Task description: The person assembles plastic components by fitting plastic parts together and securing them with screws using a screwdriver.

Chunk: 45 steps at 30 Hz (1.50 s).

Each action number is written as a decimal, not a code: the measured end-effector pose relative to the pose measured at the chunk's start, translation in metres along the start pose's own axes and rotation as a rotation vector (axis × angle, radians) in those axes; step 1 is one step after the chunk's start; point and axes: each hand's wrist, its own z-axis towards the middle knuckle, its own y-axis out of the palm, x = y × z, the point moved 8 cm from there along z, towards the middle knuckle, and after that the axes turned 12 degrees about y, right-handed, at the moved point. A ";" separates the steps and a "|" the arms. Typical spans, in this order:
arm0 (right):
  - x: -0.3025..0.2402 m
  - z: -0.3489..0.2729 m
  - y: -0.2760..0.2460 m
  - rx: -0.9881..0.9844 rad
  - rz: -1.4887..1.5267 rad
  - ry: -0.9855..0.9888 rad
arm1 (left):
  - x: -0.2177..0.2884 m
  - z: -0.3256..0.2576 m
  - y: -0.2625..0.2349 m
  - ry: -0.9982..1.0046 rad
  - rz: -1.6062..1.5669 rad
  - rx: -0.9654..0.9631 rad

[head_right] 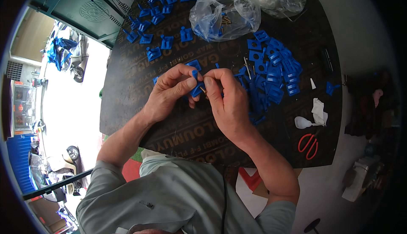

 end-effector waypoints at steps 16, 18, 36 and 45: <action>-0.006 0.000 -0.006 0.097 0.017 -0.071 | 0.005 -0.001 0.009 0.050 -0.010 0.072; -0.007 0.001 -0.005 0.080 0.007 -0.054 | 0.003 -0.003 0.005 0.036 0.004 0.092; -0.053 0.005 -0.018 0.024 -0.304 -0.402 | 0.034 -0.011 0.016 0.254 0.659 -0.061; -0.050 0.017 -0.021 -0.149 -0.325 -0.299 | 0.024 -0.008 0.014 0.213 0.451 -0.053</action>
